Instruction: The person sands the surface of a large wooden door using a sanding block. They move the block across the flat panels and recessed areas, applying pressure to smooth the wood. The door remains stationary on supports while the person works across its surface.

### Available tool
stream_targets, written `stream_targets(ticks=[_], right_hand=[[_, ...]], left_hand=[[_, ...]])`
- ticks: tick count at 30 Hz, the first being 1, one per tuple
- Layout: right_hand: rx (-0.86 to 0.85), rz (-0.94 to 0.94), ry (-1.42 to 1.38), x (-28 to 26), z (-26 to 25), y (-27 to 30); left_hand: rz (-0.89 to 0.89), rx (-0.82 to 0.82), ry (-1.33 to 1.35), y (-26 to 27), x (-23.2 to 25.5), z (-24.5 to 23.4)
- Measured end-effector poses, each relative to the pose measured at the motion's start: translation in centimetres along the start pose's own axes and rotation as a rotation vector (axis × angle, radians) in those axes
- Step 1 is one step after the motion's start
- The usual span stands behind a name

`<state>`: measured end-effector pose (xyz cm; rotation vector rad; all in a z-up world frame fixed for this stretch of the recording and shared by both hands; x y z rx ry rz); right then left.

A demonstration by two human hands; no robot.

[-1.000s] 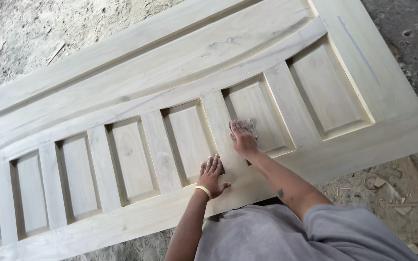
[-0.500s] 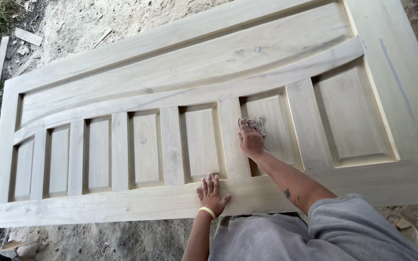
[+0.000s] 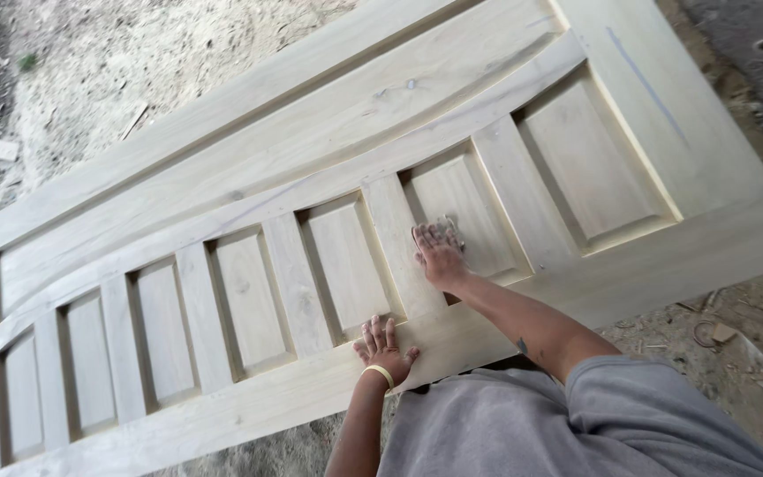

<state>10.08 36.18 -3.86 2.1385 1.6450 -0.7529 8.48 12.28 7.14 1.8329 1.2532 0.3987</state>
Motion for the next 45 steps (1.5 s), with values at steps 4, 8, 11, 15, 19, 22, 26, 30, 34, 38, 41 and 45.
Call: stream_targets(ticks=[4, 8, 11, 15, 19, 22, 26, 30, 34, 38, 41, 45], right_hand=[[-0.243, 0.028, -0.115, -0.3, -3.2, 6.4], [-0.308, 0.173, -0.234, -1.5, -4.5, 11.2], [-0.062, 0.186, -0.054, -4.1, -4.1, 14.8], [0.061, 0.111, 0.217, -4.7, -3.1, 13.7], [0.062, 0.206, 0.209, -3.7, -0.2, 9.3], [0.069, 0.196, 0.228, 0.2, -0.7, 3.2], [0.059, 0.103, 0.221, 4.4, -2.0, -6.5], [0.043, -0.032, 0.269, 6.5, -3.4, -9.9], [-0.122, -0.189, 0.314, 4.6, -3.7, 1.5], [-0.263, -0.437, 0.294, 6.6, -6.6, 1.6], [-0.124, -0.413, 0.382, 9.6, -8.0, -6.0], [-0.271, -0.139, 0.371, 8.7, -7.4, -6.3]], left_hand=[[0.115, 0.108, -0.094, -1.5, 0.4, -1.3], [0.361, 0.433, 0.144, -4.1, 0.7, -1.8], [0.480, 0.487, 0.190, -4.7, 2.3, -1.2], [0.471, 0.565, 0.092, -4.5, 5.6, -2.7], [0.454, 0.563, 0.134, -2.4, 4.4, -2.8], [0.448, 0.553, 0.160, -1.8, 5.0, -3.6], [0.421, 0.575, 0.161, -2.1, 5.1, -3.7], [0.360, 0.516, 0.154, -3.6, 5.6, -4.2], [0.380, 0.590, 0.184, -2.0, 5.1, -2.5], [0.362, 0.543, 0.192, -3.6, 5.4, -4.4], [0.358, 0.572, 0.209, -3.9, 5.5, -3.0], [0.358, 0.595, 0.196, -3.7, 5.5, -1.6]])
Point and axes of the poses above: each hand's wrist, its own y-axis away from the middle knuckle, its own z-axis out of the palm, x = y × z, the point moved 1 cm from there along -y, towards the middle knuckle, and after that the axes turned 12 degrees about -z, right-handed, at the moved point
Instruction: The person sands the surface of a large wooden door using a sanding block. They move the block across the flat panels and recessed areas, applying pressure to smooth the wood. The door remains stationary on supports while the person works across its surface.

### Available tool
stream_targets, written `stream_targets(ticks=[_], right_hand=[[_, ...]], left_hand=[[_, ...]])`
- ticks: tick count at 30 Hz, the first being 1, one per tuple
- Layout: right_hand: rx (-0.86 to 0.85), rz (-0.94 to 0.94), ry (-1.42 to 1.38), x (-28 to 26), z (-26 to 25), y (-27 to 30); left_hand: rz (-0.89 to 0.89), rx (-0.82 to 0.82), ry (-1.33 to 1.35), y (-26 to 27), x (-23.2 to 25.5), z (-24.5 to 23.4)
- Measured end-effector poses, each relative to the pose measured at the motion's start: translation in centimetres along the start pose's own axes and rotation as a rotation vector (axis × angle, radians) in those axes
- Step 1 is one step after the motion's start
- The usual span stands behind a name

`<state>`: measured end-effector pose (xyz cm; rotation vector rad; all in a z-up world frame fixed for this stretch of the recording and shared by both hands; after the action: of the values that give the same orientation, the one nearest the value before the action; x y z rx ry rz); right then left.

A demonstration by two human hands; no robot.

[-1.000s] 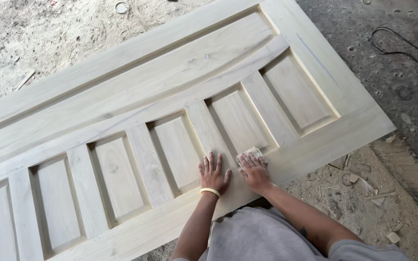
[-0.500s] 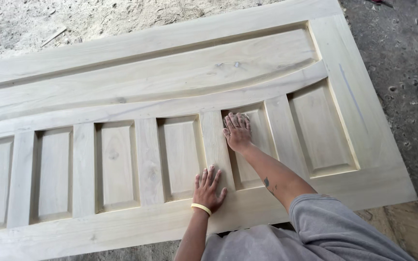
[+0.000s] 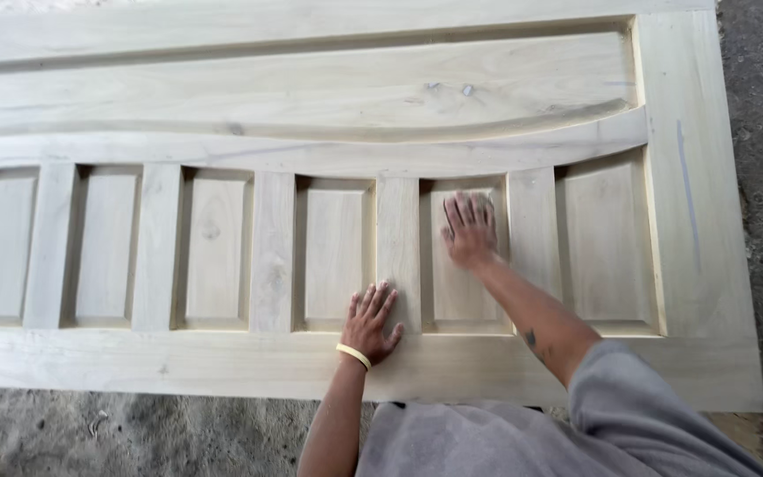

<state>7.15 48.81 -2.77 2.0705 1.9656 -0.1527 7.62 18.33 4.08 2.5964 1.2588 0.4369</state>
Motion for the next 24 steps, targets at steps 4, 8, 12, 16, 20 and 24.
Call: stream_targets(ticks=[4, 8, 12, 16, 20, 24], right_hand=[[-0.160, -0.218, -0.020, -4.7, 1.5, 8.9], [-0.233, -0.366, -0.005, -0.2, 0.2, 6.3], [0.098, 0.112, -0.137, 3.2, 0.0, 0.1], [0.182, 0.257, -0.149, -2.6, 1.9, 4.2], [-0.010, 0.205, -0.454, -5.4, 0.9, 13.2], [0.012, 0.358, -0.768, -5.3, -1.7, 20.5]], left_hand=[[-0.017, -0.066, -0.006, -0.6, 0.0, -0.6], [-0.009, -0.045, 0.004, -1.1, 0.3, -1.5], [0.012, 0.040, 0.009, 0.2, 0.5, -0.6], [0.016, 0.031, -0.025, -0.3, -0.2, -0.8], [0.028, 0.053, -0.014, -1.5, 0.3, -0.6], [0.016, 0.028, 0.002, -0.5, -0.6, 0.1]])
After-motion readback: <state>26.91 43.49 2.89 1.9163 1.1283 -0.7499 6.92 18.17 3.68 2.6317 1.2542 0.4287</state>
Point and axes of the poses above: each hand's wrist, its own y-axis away from the middle knuckle, its own z-axis out of the palm, x = y × z, the point moved 1 cm from there along -y, towards the middle knuckle, and after that the axes turned 12 degrees about -z, right-handed, at the moved point
